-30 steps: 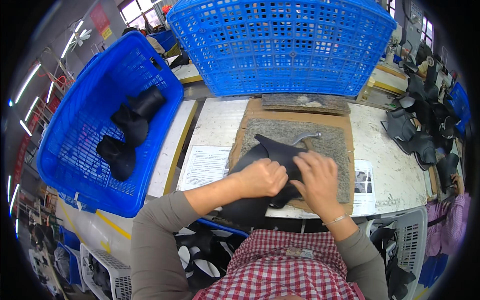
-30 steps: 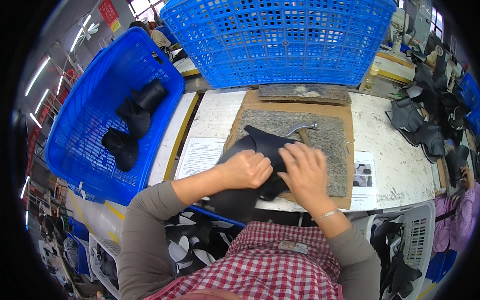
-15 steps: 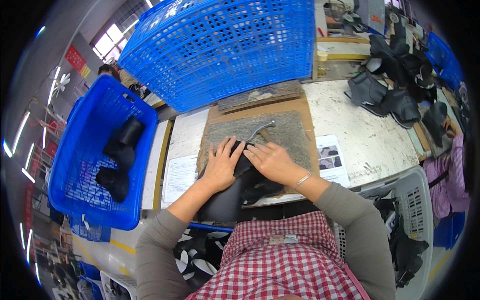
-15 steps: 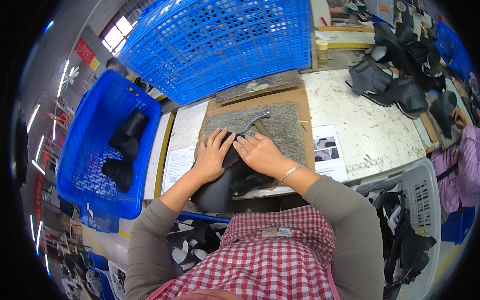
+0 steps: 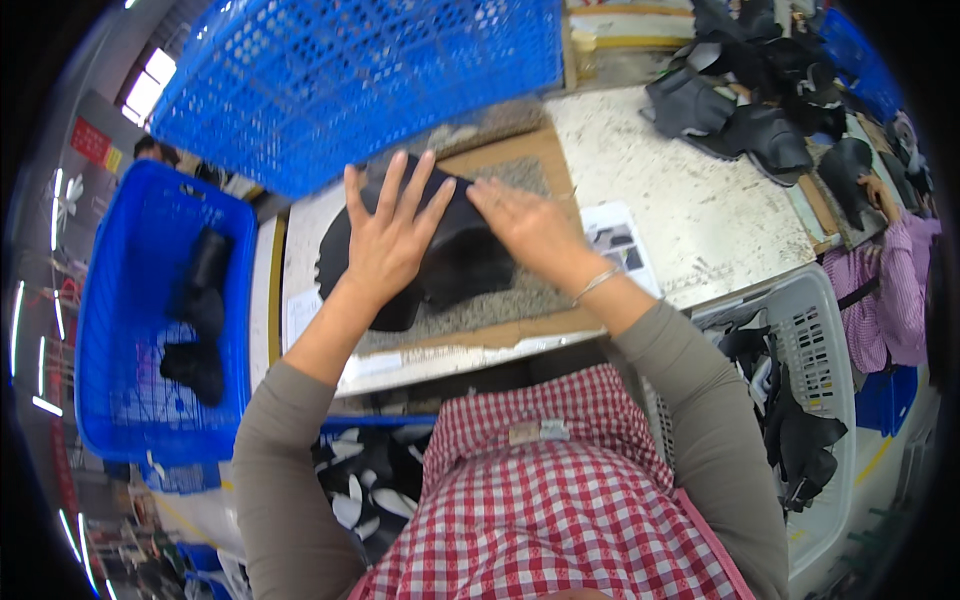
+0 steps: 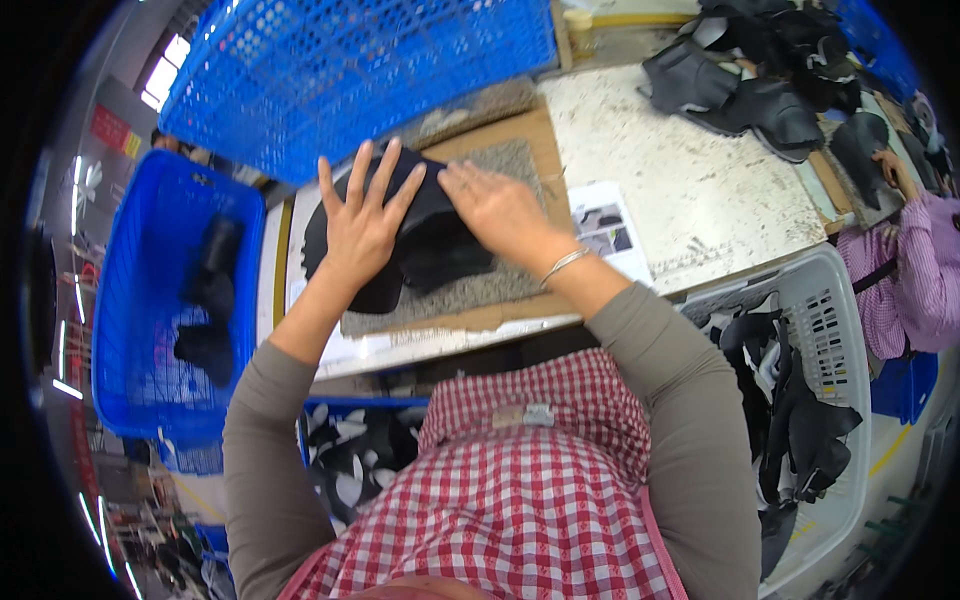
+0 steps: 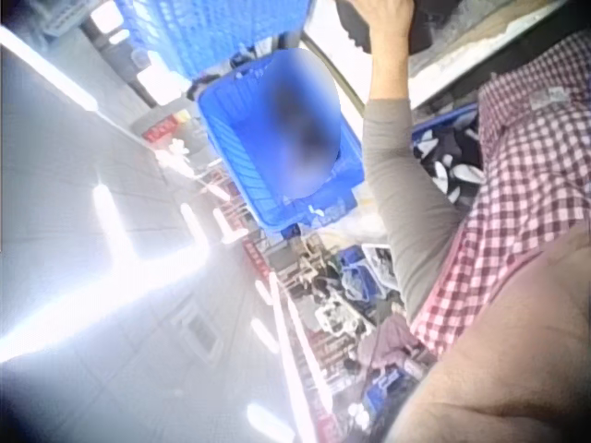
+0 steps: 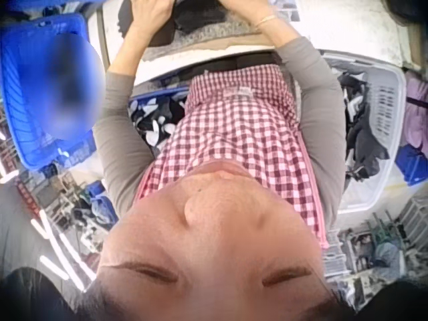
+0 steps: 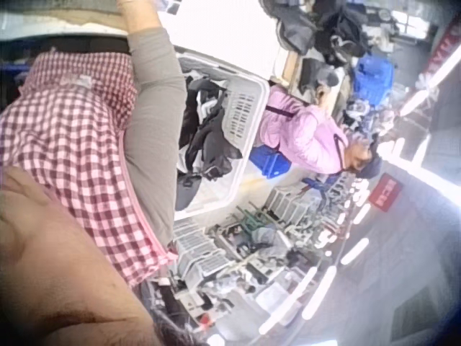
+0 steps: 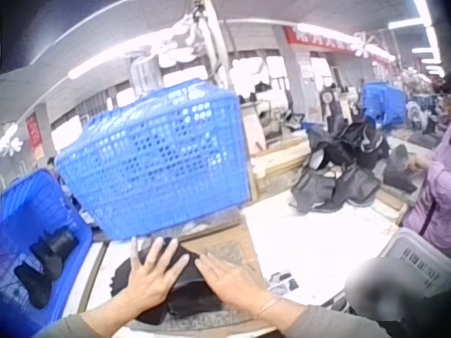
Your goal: The person repeatedly picks black shoe parts from a blue basket, places them on a work surface, and uses a hammer to tap and shape them. After processing several parts, the person writes on a document, then moves a basket of parts to another workstation.
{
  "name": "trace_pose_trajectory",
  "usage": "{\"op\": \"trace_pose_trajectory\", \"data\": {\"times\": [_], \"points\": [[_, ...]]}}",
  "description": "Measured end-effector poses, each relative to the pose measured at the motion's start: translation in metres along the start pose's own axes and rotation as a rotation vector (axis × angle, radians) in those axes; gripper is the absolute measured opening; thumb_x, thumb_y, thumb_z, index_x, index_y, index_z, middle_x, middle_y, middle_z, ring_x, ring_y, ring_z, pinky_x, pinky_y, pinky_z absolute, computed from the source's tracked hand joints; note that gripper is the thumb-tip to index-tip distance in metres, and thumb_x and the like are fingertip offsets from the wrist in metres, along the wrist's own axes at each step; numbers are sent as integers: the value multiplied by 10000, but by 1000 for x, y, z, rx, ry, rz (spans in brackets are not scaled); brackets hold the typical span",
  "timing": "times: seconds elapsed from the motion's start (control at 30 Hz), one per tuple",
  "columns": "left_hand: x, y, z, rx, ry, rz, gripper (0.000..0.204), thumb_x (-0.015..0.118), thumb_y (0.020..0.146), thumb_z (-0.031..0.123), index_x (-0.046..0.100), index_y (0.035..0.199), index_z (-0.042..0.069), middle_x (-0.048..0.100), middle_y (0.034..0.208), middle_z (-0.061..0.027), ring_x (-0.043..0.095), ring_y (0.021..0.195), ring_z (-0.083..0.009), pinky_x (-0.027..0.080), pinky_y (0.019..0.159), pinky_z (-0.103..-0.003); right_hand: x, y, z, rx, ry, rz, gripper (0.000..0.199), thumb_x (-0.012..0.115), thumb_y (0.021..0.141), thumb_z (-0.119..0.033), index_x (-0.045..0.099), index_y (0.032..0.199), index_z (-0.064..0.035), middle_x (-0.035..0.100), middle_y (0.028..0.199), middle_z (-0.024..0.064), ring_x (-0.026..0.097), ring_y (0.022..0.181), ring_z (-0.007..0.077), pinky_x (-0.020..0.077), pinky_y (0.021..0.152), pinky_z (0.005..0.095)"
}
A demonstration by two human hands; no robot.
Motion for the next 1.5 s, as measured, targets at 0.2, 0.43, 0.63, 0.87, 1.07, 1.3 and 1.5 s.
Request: {"op": "trace_pose_trajectory", "data": {"times": [0.2,0.43,0.63,0.87,1.07,1.3,1.5], "points": [[32,-34,10,-81,-132,-111,694,605,802,15,587,1462,229,476,1578,-79,346,1507,-360,147,1195,-696,13,-16,0,-92,67,-14,397,633,887,-86,662,1283,-69,696,1321,119,676,1225,273,574,998,379],[43,-46,9,-103,-306,-153,692,647,819,35,562,1473,244,555,1501,-33,452,1431,-326,253,1180,-646,13,-15,-1,-72,179,-3,533,782,791,-56,665,1309,-97,708,1296,96,682,1208,273,585,981,389],[45,-46,2,-97,-405,-159,712,674,791,-4,578,1454,237,593,1465,-19,506,1385,-298,300,1179,-610,17,-10,-1,-85,223,-144,415,751,869,-106,678,1276,-71,714,1280,104,701,1159,278,598,942,380],[10,-30,12,-81,-564,72,415,739,806,4,721,1209,100,722,1215,-60,670,1147,-294,529,993,-443,15,-8,-4,-75,250,-192,354,727,907,-128,675,1248,-48,719,1249,133,724,1071,301,607,886,386],[-7,-18,28,-134,-614,160,236,764,763,-24,712,982,44,718,964,-66,701,870,-259,571,702,-361,10,-17,0,77,392,-95,342,701,870,-44,640,1206,-30,736,1177,153,724,1043,331,612,859,409],[-13,-11,43,-48,-589,237,200,764,761,56,708,953,66,697,952,-26,680,845,-214,532,676,-336,13,-28,10,176,439,-80,414,736,772,35,638,1161,-64,740,1182,80,718,1064,295,603,850,388],[-12,-9,47,-20,-549,193,205,757,764,46,706,962,58,703,949,-32,683,825,-219,529,681,-342,12,-30,6,130,450,-71,468,727,779,26,622,1226,-63,741,1136,135,716,1038,338,601,849,411]]}}
Point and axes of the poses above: each hand's wrist, its own y-axis towards the middle knuckle, its own x-axis out of the palm, z = x × y, the point moved 10 cm from there along y, towards the middle knuckle
